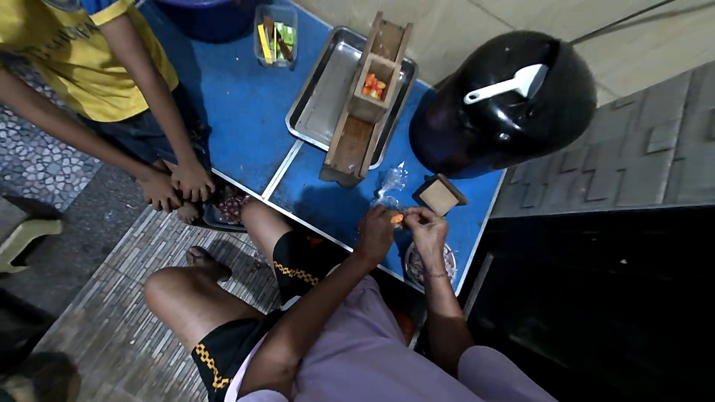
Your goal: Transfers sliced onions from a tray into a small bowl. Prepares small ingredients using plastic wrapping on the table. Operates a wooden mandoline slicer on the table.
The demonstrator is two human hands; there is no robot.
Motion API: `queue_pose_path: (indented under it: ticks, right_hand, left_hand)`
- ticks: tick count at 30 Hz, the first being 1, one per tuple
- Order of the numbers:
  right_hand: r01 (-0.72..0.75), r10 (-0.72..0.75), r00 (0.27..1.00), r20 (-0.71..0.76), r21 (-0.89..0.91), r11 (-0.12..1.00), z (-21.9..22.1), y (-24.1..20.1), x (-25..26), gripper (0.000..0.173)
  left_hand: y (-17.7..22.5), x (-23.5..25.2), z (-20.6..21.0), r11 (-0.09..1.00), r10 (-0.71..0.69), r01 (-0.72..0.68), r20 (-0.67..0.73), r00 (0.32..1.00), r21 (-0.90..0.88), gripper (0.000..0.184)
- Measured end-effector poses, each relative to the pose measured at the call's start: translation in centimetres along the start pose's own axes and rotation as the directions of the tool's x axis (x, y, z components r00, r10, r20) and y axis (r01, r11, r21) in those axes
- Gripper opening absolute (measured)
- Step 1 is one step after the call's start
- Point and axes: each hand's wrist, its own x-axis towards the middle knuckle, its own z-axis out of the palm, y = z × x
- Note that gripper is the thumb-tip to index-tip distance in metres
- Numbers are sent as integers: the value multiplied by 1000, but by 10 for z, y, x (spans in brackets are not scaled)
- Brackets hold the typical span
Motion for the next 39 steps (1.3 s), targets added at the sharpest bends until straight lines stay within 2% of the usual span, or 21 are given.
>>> queue_pose_path:
  ticks: [2,3,5,8,10,13,18,20,22,24,26,28,30,32,34,36,37,39]
  right_hand:
    - [-109,98,994,49,361,926,1,4,5,13]
    - [-154,128,988,86,471,868,2,4,7,15]
    - [-215,137,975,174,587,780,4,5,9,23]
    - [-316,107,935,337,660,682,6,8,11,33]
    - [-328,66,919,389,660,676,7,9,12,32]
    - [-280,18,915,402,605,745,8,3,15,18]
    - [-197,21,933,359,461,866,1,-26,51,14]
    - [-115,-24,956,294,448,887,-1,-48,80,14]
    - [-20,-97,974,204,506,863,5,-74,117,13]
    - [124,-200,975,98,503,855,19,-98,156,10]
    - [299,-314,949,-31,400,866,36,-114,195,17]
    - [402,-393,916,-86,187,896,52,-125,222,28]
    - [407,-407,913,-8,-41,913,62,-133,233,31]
    - [394,-391,919,48,-123,911,61,-136,234,26]
    - [379,-380,925,20,12,925,49,-131,227,22]
    - [277,-293,956,21,266,923,33,-118,205,21]
    - [186,-225,972,66,365,912,24,-109,186,21]
    - [52,-146,966,215,391,919,4,-87,141,24]
  left_hand:
    - [5,0,-4,987,-77,70,-43,996,-146,20]
    - [8,1,-7,974,-116,105,-45,992,-200,22]
    - [11,1,-13,957,-150,135,-42,988,-255,28]
    - [10,0,-17,958,-134,114,-60,989,-263,30]
    - [6,-1,-19,966,-108,90,-61,992,-243,29]
    - [5,-1,-24,972,-102,88,-56,993,-216,33]
    - [8,1,-44,969,-139,101,-158,978,-227,56]
    - [9,0,-54,967,-172,129,-188,967,-218,53]
    - [6,-1,-58,960,-191,134,-222,956,-246,46]
    - [4,-4,-60,957,-198,133,-247,949,-257,40]
    - [2,-6,-62,955,-215,152,-240,947,-254,35]
    - [-1,-8,-63,955,-223,163,-243,944,-247,32]
    - [-5,-10,-64,957,-227,167,-250,941,-237,30]
    - [-8,-12,-67,955,-233,174,-242,942,-241,29]
    - [-10,-13,-71,946,-256,194,-233,938,-260,27]
    - [-13,-13,-73,934,-298,242,-197,934,-262,27]
    - [-15,-13,-73,927,-320,274,-164,933,-255,28]
    - [-18,-12,-71,914,-365,339,-87,927,-224,30]
